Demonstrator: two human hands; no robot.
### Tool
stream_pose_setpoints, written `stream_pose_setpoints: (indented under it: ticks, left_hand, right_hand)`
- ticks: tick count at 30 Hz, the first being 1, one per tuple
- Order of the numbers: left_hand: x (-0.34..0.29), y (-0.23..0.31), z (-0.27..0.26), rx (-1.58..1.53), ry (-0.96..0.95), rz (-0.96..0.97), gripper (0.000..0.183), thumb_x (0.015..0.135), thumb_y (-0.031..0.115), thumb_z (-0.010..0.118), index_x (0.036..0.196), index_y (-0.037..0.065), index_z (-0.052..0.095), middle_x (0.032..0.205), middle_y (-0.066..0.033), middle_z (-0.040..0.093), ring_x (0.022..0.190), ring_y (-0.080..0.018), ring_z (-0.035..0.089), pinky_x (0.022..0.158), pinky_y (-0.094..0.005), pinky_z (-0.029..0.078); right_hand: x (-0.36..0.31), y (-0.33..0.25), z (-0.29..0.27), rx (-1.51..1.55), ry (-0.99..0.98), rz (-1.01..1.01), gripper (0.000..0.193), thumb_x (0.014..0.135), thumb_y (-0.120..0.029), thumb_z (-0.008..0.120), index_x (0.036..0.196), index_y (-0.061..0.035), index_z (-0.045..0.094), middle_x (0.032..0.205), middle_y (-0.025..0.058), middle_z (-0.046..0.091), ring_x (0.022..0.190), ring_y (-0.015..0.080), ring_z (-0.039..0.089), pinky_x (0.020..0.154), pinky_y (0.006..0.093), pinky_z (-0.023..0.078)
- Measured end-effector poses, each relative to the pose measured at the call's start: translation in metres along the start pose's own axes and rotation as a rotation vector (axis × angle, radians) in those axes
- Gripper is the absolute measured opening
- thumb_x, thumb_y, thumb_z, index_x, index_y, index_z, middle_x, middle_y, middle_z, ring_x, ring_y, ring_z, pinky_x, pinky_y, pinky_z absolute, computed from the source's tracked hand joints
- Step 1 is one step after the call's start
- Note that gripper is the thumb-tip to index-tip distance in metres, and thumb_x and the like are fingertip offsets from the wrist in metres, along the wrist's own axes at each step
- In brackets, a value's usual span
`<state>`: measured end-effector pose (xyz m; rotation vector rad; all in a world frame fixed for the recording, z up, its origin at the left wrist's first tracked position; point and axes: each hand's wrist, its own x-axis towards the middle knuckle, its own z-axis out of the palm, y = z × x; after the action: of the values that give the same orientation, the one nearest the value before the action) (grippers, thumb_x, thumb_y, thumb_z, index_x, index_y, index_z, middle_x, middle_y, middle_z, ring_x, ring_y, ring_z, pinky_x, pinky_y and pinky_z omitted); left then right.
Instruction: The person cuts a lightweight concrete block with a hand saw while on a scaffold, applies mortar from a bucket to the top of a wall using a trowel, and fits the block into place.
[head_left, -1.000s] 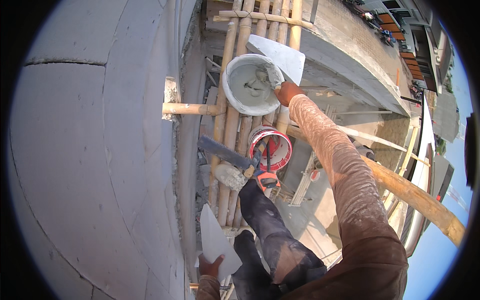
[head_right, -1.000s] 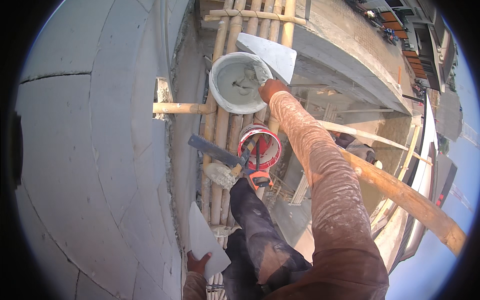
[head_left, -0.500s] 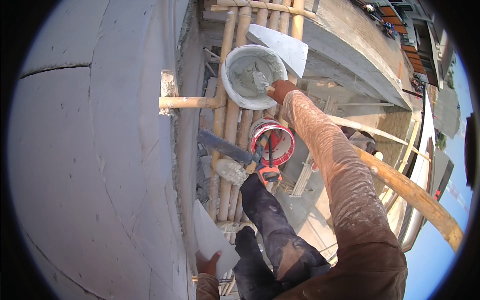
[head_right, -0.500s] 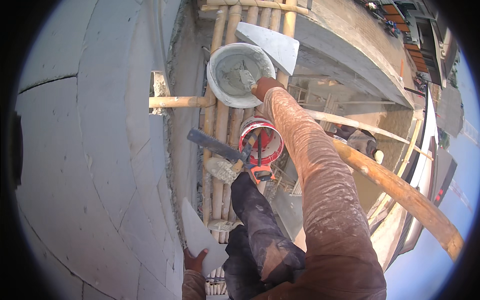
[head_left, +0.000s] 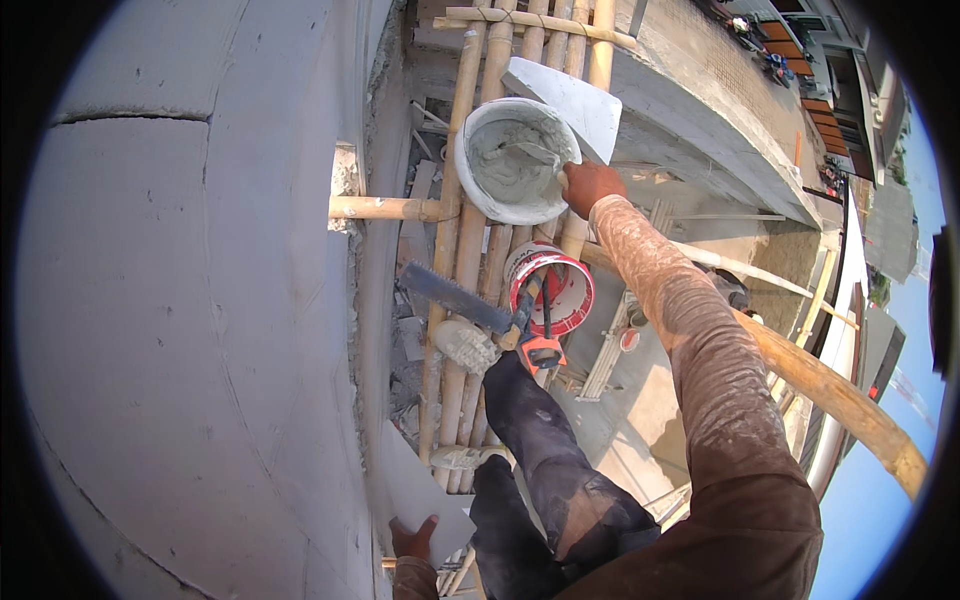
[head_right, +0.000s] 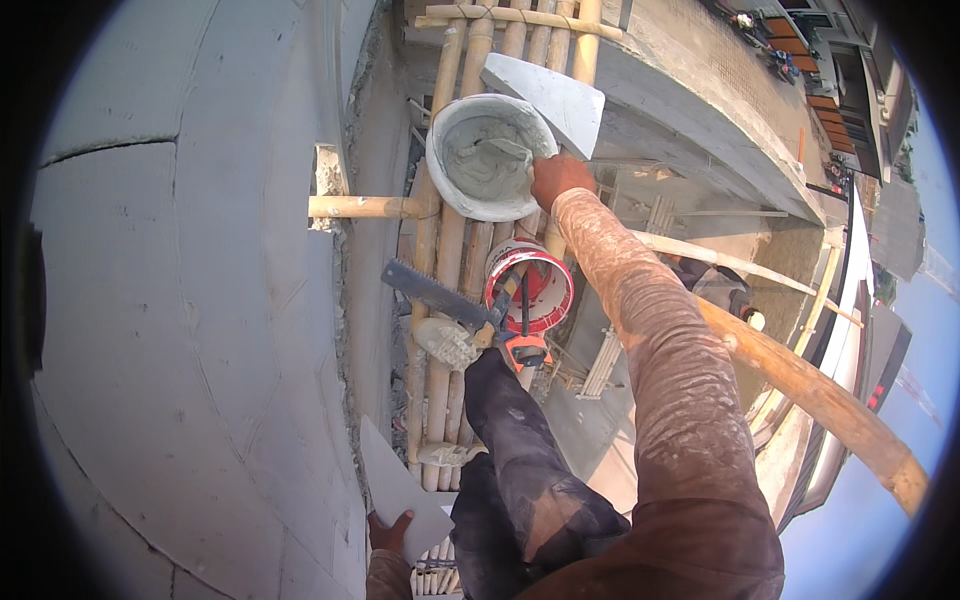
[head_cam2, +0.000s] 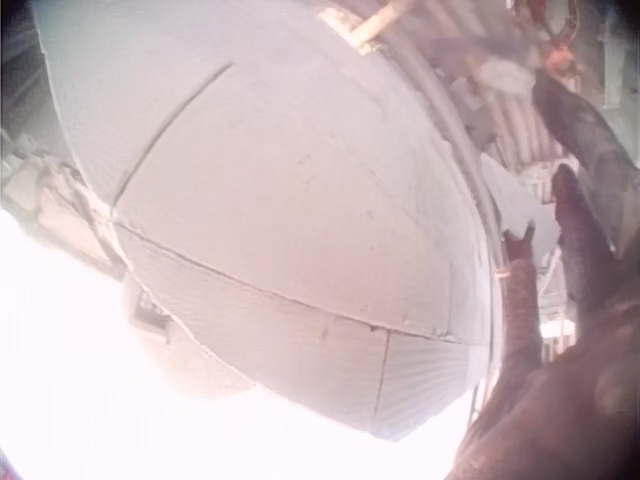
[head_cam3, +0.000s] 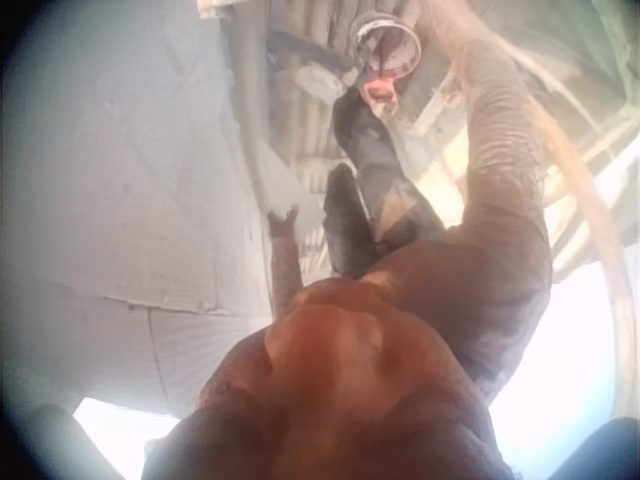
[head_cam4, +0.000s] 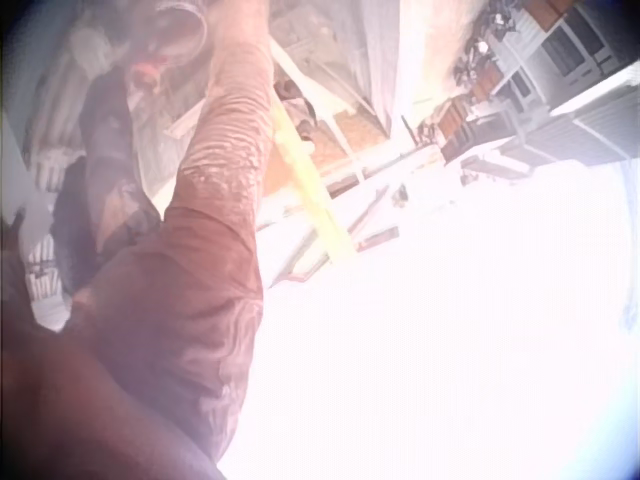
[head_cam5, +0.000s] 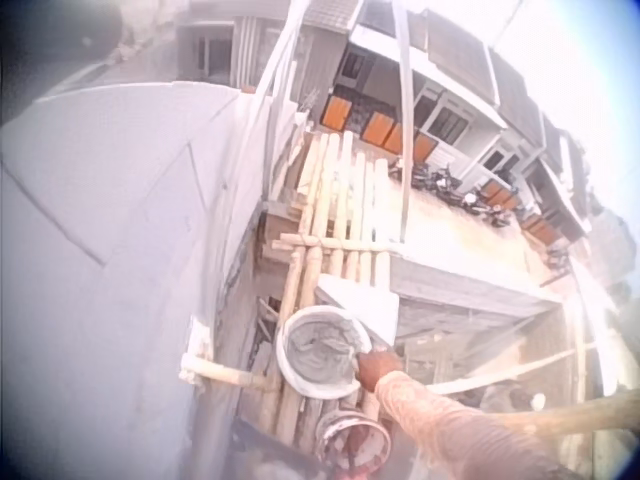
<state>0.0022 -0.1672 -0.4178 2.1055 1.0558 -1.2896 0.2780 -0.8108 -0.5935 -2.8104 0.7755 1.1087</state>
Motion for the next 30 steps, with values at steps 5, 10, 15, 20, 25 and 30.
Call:
stream_pose_setpoints:
  ticks: [5, 10, 15, 20, 25, 30]
  left_hand:
    - [-0.002, -0.012, -0.011, -0.003, 0.003, 0.001, 0.092, 0.065, 0.035, 0.095, 0.134, -0.003, 0.048, 0.125, -0.0228, 0.063, 0.115, -0.0349, 0.062, 0.099, -0.0451, 0.05]
    - [-0.01, -0.017, -0.023, 0.073, 0.041, 0.062, 0.091, 0.062, 0.032, 0.097, 0.131, -0.004, 0.05, 0.122, -0.0214, 0.063, 0.113, -0.0346, 0.062, 0.098, -0.0458, 0.05]
    - [-0.052, -0.034, -0.051, 0.08, 0.097, 0.052, 0.096, 0.057, 0.035, 0.098, 0.129, -0.006, 0.05, 0.122, -0.0226, 0.062, 0.113, -0.0364, 0.062, 0.097, -0.0464, 0.051]
    - [-0.058, -0.11, -0.08, 0.289, 0.085, 0.036, 0.106, 0.055, 0.046, 0.099, 0.133, -0.005, 0.048, 0.129, -0.0254, 0.062, 0.118, -0.0361, 0.063, 0.1, -0.0467, 0.053]
    - [-0.097, -0.127, -0.099, 0.523, 0.055, -0.012, 0.12, 0.054, 0.059, 0.095, 0.141, -0.008, 0.044, 0.137, -0.0262, 0.059, 0.124, -0.0374, 0.061, 0.103, -0.046, 0.052]
    - [-0.144, -0.17, -0.114, 0.402, -0.011, -0.104, 0.131, 0.052, 0.071, 0.089, 0.144, -0.009, 0.043, 0.138, -0.0245, 0.059, 0.127, -0.0375, 0.06, 0.108, -0.0424, 0.049]
  right_hand:
    - [0.021, -0.054, 0.003, 0.233, -0.178, 0.083, 0.042, 0.091, -0.033, 0.065, 0.12, -0.0037, 0.071, 0.118, 0.0194, 0.073, 0.115, 0.0367, 0.069, 0.094, 0.0484, 0.057]
    - [0.002, 0.034, 0.067, 0.972, -0.351, 0.148, 0.047, 0.093, -0.042, 0.063, 0.118, -0.0018, 0.07, 0.095, 0.0181, 0.075, 0.077, 0.0289, 0.072, 0.069, 0.0439, 0.058]
    - [-0.118, 0.063, 0.065, 1.537, -0.239, 0.152, 0.036, 0.101, -0.034, 0.056, 0.111, -0.002, 0.068, 0.075, 0.009, 0.068, 0.049, 0.0162, 0.061, 0.045, 0.0299, 0.049]
    - [-0.235, 0.025, -0.039, 1.677, -0.247, -0.053, 0.041, 0.102, -0.034, 0.054, 0.126, -0.0019, 0.062, 0.076, 0.0064, 0.064, 0.051, 0.0139, 0.057, 0.048, 0.0289, 0.048]
    - [-0.372, 0.004, -0.088, 1.783, -0.31, -0.242, 0.043, 0.101, -0.03, 0.049, 0.128, 0.002, 0.06, 0.079, 0.0094, 0.064, 0.056, 0.0156, 0.059, 0.053, 0.0281, 0.05]
    - [-0.495, -0.051, -0.114, 1.738, -0.44, -0.46, 0.046, 0.1, -0.028, 0.052, 0.131, 0.0047, 0.059, 0.083, 0.0122, 0.067, 0.058, 0.0166, 0.061, 0.055, 0.0292, 0.052]
